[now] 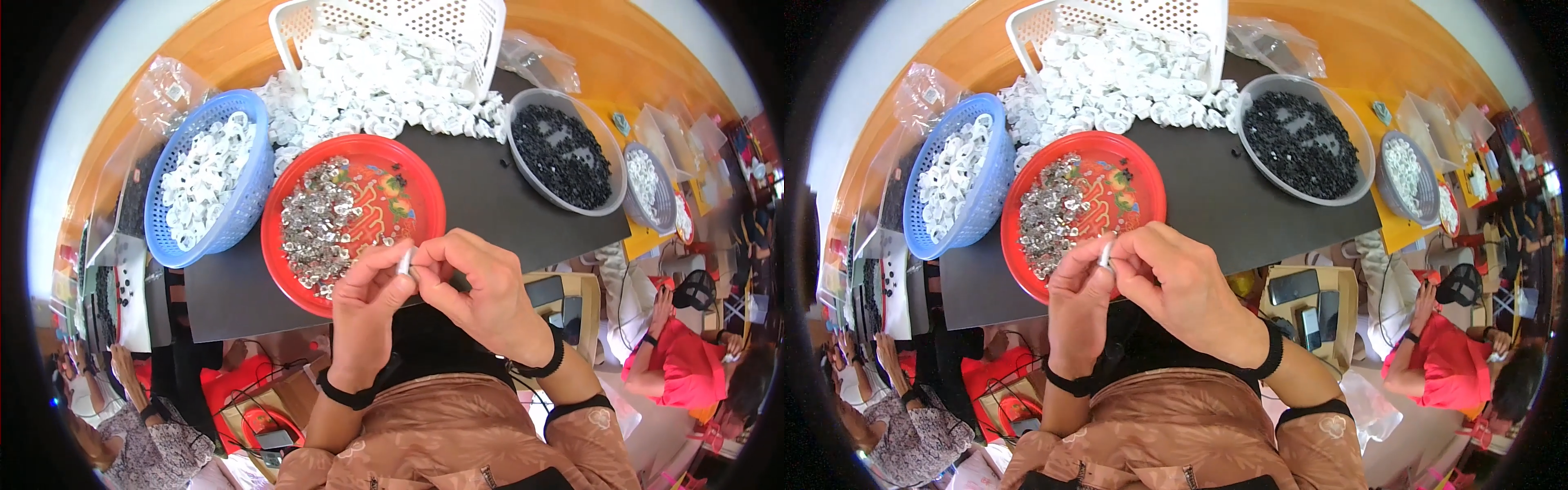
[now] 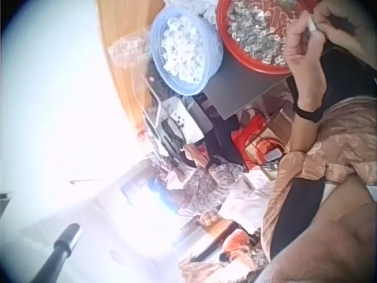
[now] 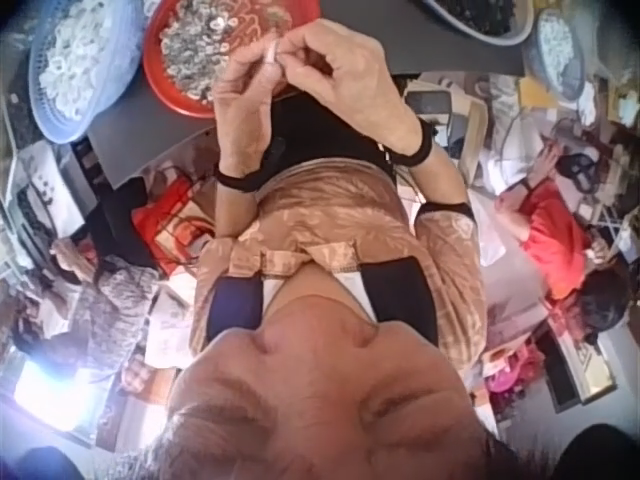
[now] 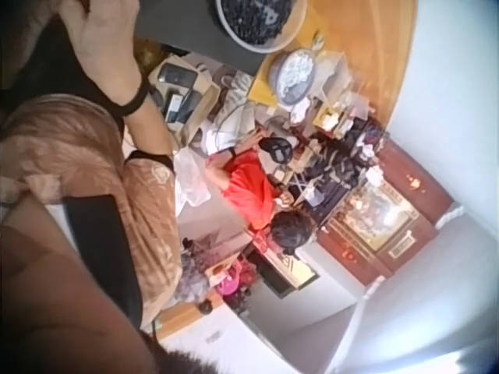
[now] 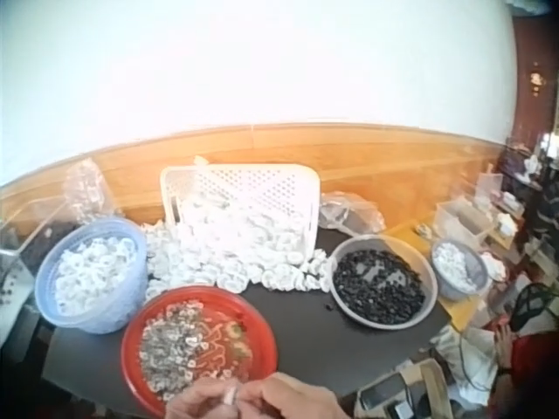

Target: Manually assembling small metal components into white plastic caps at a workbench.

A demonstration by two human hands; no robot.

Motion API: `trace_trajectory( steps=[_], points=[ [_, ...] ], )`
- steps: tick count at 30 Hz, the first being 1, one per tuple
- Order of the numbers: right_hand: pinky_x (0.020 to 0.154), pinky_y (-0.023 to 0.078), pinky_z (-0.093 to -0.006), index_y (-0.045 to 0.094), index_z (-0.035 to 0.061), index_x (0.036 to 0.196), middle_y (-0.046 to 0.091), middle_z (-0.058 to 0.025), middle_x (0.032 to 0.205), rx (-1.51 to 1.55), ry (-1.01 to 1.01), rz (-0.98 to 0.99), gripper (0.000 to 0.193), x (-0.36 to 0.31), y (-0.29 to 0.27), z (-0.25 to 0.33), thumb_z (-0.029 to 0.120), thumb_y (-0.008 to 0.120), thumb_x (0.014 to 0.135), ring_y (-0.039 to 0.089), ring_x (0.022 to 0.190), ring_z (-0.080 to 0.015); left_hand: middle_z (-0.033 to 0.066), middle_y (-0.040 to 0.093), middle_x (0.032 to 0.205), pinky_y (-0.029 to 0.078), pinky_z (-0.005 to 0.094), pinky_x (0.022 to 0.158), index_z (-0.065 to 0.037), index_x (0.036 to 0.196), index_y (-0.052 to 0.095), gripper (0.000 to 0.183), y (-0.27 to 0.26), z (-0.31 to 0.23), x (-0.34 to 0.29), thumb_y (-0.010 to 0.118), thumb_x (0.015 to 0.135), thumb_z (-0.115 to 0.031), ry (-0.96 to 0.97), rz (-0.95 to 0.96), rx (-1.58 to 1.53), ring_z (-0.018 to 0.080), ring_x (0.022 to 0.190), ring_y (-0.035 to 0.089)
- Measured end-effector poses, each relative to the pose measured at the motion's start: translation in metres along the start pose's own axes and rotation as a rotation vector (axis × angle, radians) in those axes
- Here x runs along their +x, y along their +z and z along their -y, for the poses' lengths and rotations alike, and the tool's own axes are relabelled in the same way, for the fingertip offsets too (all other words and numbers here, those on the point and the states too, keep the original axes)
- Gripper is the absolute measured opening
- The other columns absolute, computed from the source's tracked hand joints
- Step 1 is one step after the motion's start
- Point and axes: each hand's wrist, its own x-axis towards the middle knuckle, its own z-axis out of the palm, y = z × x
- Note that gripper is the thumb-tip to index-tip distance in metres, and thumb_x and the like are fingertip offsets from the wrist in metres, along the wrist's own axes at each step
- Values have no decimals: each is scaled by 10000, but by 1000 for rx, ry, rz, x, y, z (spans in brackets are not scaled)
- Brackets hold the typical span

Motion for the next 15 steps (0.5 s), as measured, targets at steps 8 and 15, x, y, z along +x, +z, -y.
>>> trace_trajectory(
  steps=[8,15],
  points=[
    [551,468,-266,593,10,879,565,-71,739,-169,-74,27,142,12,1,13,-19,674,766,578,610,-145,32,571,1055,493,250,855,4,1183,597,329,0,-11,-4,614,856,31,72,42,-67,105,955,576],
    [588,455,-246,621,0,872,603,-60,761,-3,25,153,113,12,9,-1,-28,670,774,571,623,-121,41,551,1071,484,274,885,5,1212,559,341,-10,-11,-7,574,873,43,92,61,48,126,1012,569]
  ],
)
